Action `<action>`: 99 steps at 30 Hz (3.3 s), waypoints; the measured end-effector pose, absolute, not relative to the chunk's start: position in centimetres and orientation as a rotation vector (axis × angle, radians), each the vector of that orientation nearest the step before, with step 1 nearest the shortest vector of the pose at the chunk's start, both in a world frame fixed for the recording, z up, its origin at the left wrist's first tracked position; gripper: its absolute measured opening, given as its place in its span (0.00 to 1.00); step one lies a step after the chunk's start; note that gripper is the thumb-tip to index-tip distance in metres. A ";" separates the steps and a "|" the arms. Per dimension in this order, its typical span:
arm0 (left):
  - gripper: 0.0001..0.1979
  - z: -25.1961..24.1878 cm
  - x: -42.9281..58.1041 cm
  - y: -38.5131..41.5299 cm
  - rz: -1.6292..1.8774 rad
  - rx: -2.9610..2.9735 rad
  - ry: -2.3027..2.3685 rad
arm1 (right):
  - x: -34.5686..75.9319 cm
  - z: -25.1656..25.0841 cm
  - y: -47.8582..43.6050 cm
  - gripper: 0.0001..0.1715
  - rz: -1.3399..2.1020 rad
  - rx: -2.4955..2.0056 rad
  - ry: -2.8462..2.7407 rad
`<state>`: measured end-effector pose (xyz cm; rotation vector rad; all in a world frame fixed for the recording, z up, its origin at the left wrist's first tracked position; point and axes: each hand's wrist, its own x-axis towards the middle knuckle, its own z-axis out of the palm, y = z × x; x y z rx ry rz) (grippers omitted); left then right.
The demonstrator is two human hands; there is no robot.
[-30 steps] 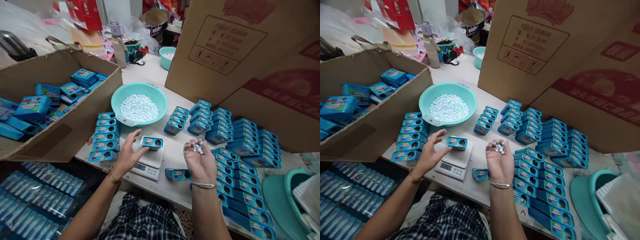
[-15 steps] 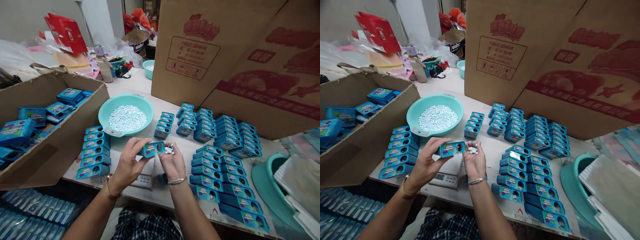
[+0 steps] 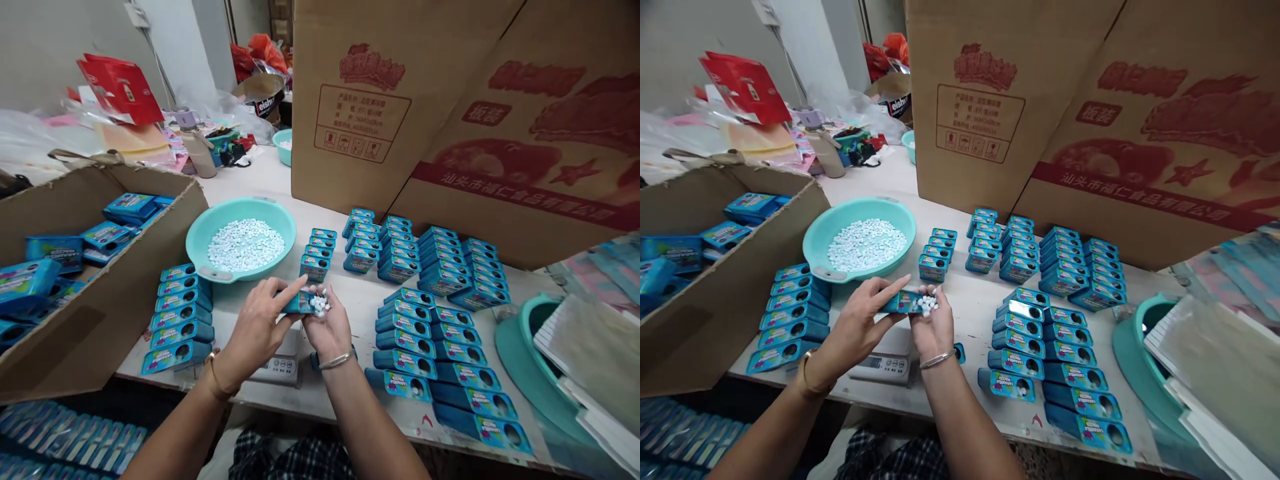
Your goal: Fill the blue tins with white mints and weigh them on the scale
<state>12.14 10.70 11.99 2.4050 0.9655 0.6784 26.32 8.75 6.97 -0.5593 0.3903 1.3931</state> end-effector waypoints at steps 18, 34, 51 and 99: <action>0.34 1.6 6.3 10.8 0.933 1.558 0.978 | 28.8 7.4 7.5 0.12 1.468 -0.483 0.125; 0.18 4.3 -1.4 3.0 1.419 1.129 1.466 | 29.3 8.9 6.9 0.20 1.415 -0.587 -0.093; 0.21 4.2 2.2 5.8 1.217 1.444 1.309 | 26.6 9.5 8.4 0.19 1.467 -0.591 -0.044; 0.09 11.2 9.3 12.2 1.142 2.153 0.985 | 24.8 9.6 10.4 0.19 1.487 -0.554 0.185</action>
